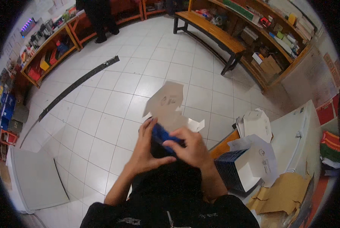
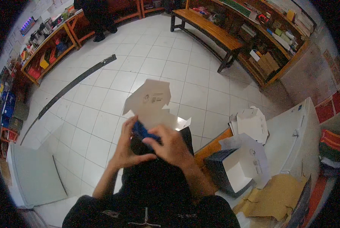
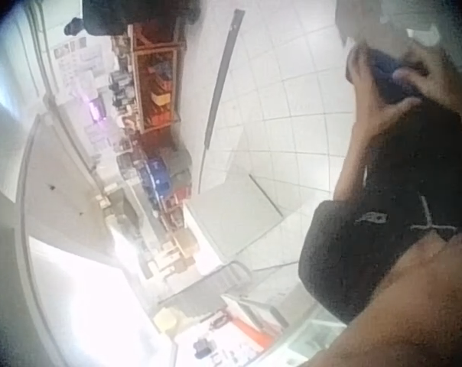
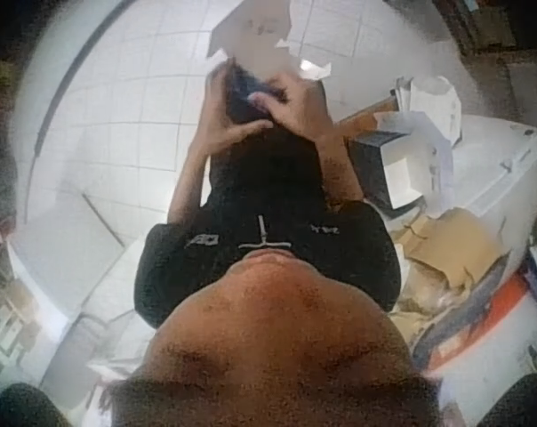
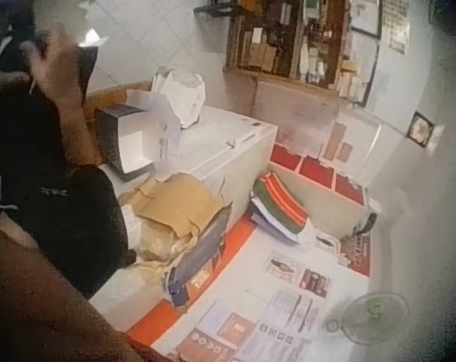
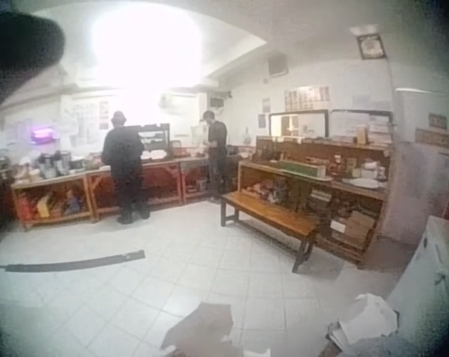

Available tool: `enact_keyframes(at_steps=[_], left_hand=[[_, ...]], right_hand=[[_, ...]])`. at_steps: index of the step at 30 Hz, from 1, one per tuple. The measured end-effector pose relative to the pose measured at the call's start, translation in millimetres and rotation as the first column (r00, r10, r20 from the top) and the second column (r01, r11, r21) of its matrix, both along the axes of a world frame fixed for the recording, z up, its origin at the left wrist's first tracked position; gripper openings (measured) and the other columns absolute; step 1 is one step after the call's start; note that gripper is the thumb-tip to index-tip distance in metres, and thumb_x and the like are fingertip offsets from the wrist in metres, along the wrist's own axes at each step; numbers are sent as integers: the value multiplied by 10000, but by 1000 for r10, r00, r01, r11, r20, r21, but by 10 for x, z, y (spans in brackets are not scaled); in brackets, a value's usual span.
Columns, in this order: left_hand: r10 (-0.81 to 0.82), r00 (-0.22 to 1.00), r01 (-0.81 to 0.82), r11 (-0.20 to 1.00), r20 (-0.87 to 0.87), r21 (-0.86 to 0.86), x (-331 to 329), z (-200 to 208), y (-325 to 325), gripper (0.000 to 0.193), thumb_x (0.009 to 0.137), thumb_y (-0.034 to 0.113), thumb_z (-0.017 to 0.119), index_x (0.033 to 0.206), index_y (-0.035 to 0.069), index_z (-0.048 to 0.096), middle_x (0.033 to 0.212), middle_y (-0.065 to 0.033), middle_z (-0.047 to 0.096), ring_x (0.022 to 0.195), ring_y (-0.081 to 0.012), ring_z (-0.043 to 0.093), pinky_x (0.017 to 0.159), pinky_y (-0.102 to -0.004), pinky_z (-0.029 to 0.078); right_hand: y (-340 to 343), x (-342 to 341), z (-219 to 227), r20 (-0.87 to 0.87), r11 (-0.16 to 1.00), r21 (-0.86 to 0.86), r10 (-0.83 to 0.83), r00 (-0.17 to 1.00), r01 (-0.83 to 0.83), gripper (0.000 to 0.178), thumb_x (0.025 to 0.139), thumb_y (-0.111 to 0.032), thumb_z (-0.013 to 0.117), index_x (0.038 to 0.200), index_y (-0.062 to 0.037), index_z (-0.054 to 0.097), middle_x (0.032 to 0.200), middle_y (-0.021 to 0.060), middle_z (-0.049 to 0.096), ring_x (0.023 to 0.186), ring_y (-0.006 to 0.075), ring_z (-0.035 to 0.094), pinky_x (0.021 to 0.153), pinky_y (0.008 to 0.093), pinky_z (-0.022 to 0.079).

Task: The recorder walks through a kitchen area and then sits down to assemble cardboard food boxes.

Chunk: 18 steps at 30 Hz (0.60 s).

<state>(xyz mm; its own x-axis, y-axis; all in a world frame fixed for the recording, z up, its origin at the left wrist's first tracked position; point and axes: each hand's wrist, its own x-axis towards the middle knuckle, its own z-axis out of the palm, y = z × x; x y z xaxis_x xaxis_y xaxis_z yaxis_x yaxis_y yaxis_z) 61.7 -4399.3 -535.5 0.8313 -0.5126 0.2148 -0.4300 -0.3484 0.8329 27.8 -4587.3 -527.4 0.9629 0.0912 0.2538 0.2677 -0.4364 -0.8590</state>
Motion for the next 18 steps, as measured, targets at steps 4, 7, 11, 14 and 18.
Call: enact_keyframes(at_steps=[4,7,11,14,18], left_hand=[[216,951,-279,907,-221,-315,-179,-726,18,1039,645,237,832,1429,-10,197,1385,-230,310,1311,-347,332,1077,-420,313],[189,928,-337,794,-322,-506,-311,-968,45,930,723,168,765,1425,29,172,1370,-203,340,1256,-283,388,1050,-404,347],[-102,608,-700,400,-787,-592,-274,-1461,668,730,832,288,669,1400,66,267,1337,-181,437,1221,-329,457,1010,-519,380],[-205,634,-617,447,-746,-648,-237,-1108,796,584,874,471,552,1319,99,483,1312,-125,514,1185,-298,499,911,-519,457],[-411,547,-636,362,-729,-682,-129,-962,489,643,859,514,560,1335,93,462,1283,-156,534,1149,-332,532,873,-520,501]], right_hand=[[385,-58,-147,170,915,-376,226,959,-149,287,797,-246,739,960,-32,639,939,119,650,924,280,649,902,417,481],[390,-218,-19,306,742,-670,246,920,24,303,821,-301,707,1013,-76,642,1143,90,628,1106,223,581,988,510,376],[-70,-271,-91,321,993,-59,-77,944,101,191,808,-162,744,933,-43,663,966,99,689,934,251,658,887,391,477],[-463,-271,-571,-27,865,335,-389,921,374,158,920,-160,634,920,-2,638,856,71,679,834,113,628,719,276,507],[-609,-289,-1051,-192,789,553,-194,962,270,164,969,-169,563,1044,-26,588,845,32,626,757,109,592,642,264,488]])
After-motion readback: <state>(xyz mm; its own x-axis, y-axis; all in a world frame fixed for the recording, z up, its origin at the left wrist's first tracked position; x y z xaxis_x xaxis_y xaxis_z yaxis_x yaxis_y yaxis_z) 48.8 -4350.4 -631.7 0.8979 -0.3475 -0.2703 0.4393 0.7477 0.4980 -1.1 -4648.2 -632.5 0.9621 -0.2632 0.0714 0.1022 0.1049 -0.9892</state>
